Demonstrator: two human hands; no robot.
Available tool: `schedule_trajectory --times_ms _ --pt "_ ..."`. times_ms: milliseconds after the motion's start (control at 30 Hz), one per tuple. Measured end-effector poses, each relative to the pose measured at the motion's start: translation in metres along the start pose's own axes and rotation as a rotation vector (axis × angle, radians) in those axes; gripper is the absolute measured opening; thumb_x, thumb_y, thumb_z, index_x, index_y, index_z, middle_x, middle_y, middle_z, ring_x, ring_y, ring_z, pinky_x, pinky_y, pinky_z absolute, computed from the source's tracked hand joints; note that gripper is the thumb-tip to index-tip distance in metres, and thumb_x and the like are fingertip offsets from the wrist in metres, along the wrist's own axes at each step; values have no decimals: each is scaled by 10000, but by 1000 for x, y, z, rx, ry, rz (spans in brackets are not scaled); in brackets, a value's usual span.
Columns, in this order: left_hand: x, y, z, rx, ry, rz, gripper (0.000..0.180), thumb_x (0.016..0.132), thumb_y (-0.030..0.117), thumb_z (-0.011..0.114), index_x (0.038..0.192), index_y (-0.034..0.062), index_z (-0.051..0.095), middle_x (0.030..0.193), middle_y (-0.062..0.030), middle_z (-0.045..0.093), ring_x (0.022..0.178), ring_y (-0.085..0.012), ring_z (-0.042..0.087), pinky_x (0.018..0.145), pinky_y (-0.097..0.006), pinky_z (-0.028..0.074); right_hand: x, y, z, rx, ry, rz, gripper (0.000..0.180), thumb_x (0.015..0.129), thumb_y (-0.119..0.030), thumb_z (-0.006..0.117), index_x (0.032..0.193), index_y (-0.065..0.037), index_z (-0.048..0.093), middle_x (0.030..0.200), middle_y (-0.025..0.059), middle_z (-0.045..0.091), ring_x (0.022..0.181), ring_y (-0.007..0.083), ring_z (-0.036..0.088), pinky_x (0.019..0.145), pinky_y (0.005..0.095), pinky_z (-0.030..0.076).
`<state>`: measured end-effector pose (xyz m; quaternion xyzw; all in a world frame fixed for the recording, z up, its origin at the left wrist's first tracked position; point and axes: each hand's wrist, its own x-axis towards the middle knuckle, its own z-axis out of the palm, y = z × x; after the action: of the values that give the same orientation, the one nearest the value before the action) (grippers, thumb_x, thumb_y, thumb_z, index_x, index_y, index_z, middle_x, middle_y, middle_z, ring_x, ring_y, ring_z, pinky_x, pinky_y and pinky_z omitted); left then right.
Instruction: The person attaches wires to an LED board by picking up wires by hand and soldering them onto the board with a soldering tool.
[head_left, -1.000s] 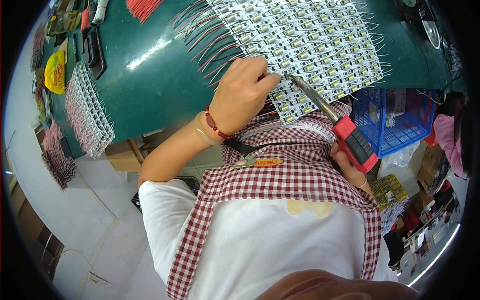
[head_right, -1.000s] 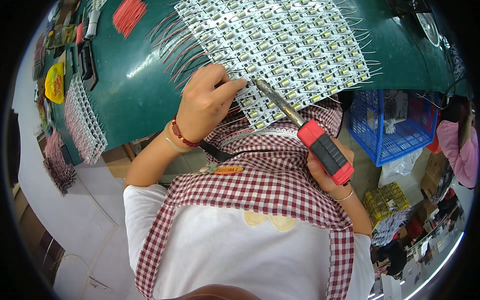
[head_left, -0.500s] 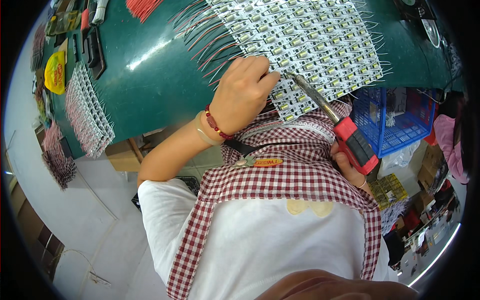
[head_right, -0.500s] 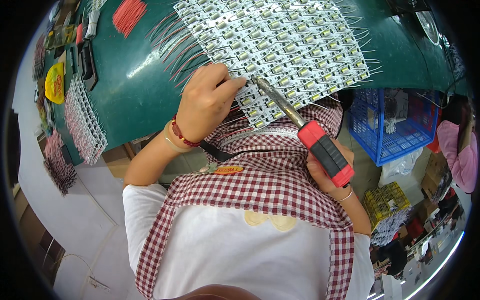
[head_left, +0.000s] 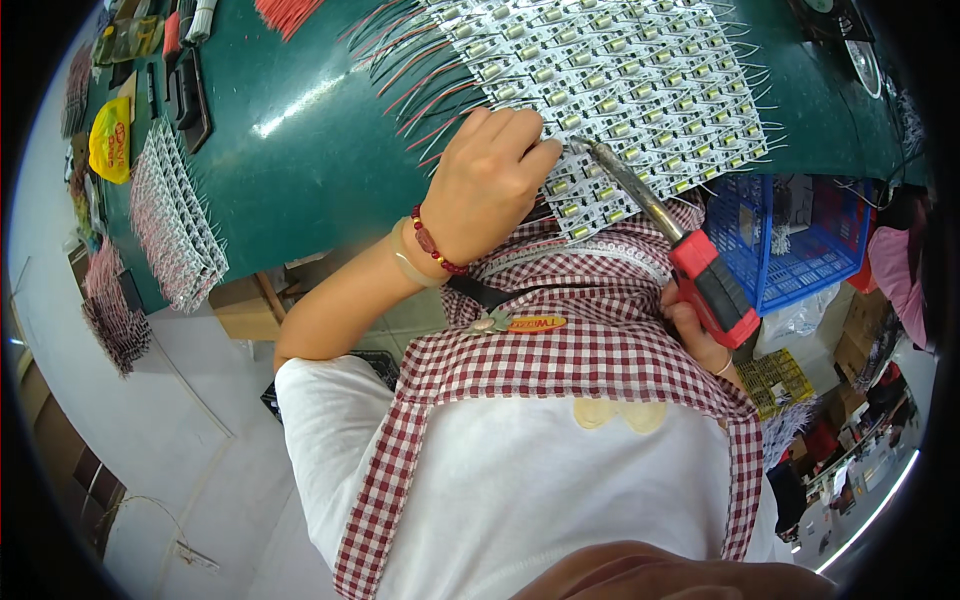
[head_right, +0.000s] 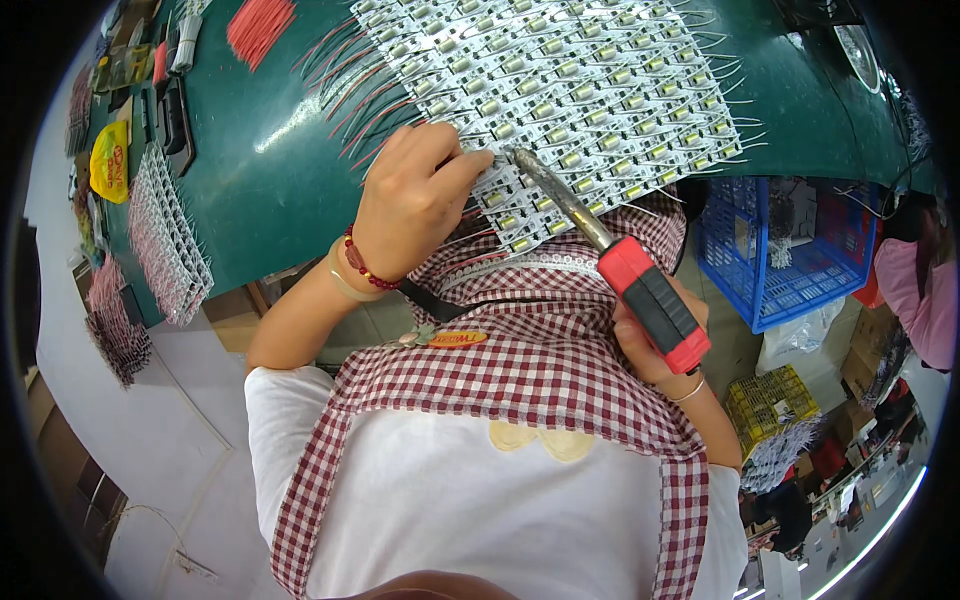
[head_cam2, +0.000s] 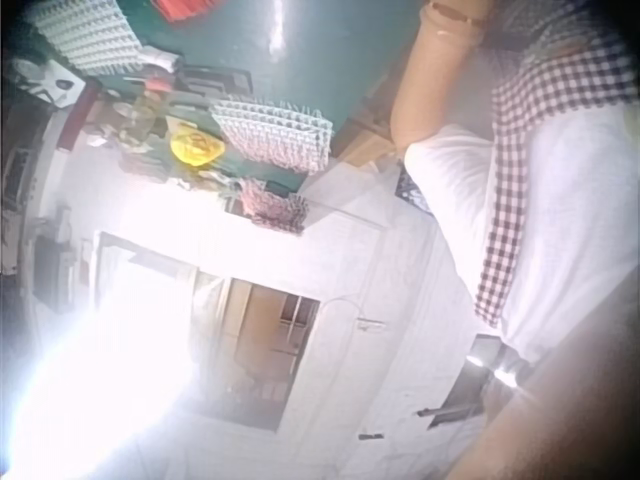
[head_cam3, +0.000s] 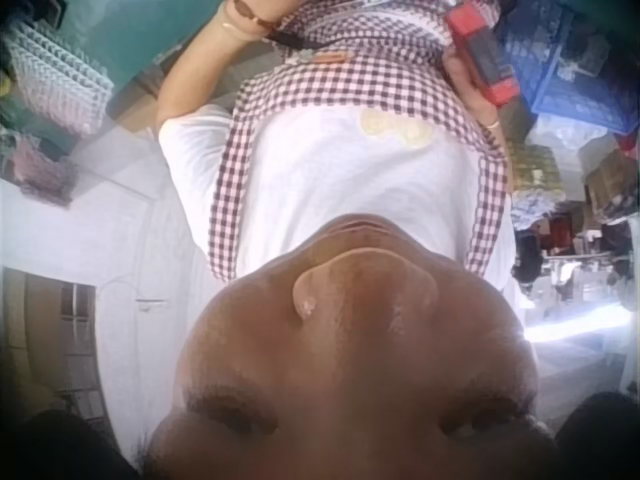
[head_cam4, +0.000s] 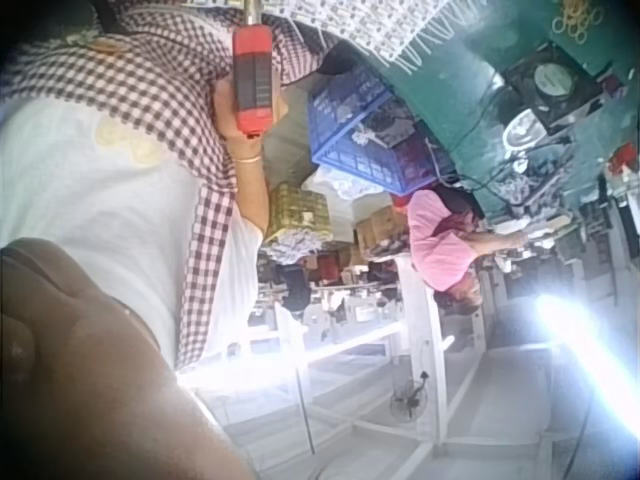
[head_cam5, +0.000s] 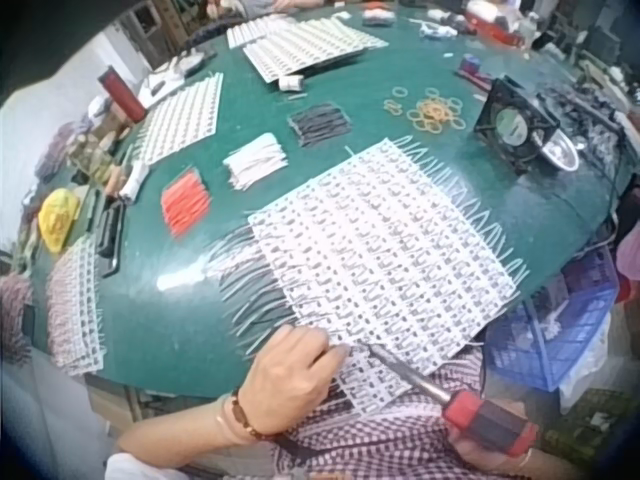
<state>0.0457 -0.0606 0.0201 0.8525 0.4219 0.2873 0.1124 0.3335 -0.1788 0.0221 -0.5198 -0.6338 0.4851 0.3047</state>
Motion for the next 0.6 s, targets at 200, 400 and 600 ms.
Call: schedule_trajectory --times_ms 200,400,600 --pt "1 1 -3 25 -18 13 191 649 -4 652 830 59 665 700 -41 458 629 -203 476 593 -316 391 -3 -3 -3 43 22 78 234 802 -247 651 850 -19 642 719 69 615 631 199 593 574 303 459" --pt "-1 0 -2 29 -24 23 192 651 -7 649 832 55 662 707 -41 460 636 -201 482 612 -314 391 0 -2 -1 17 -7 38 237 789 -240 663 858 -14 642 740 95 622 629 231 601 568 324 468" --pt "0 1 -1 17 -8 25 189 655 -7 643 832 57 661 714 -43 461 641 -206 486 604 -316 397 3 -3 1 -105 -4 9 212 774 -208 665 858 -14 643 776 123 628 636 255 609 569 341 478"
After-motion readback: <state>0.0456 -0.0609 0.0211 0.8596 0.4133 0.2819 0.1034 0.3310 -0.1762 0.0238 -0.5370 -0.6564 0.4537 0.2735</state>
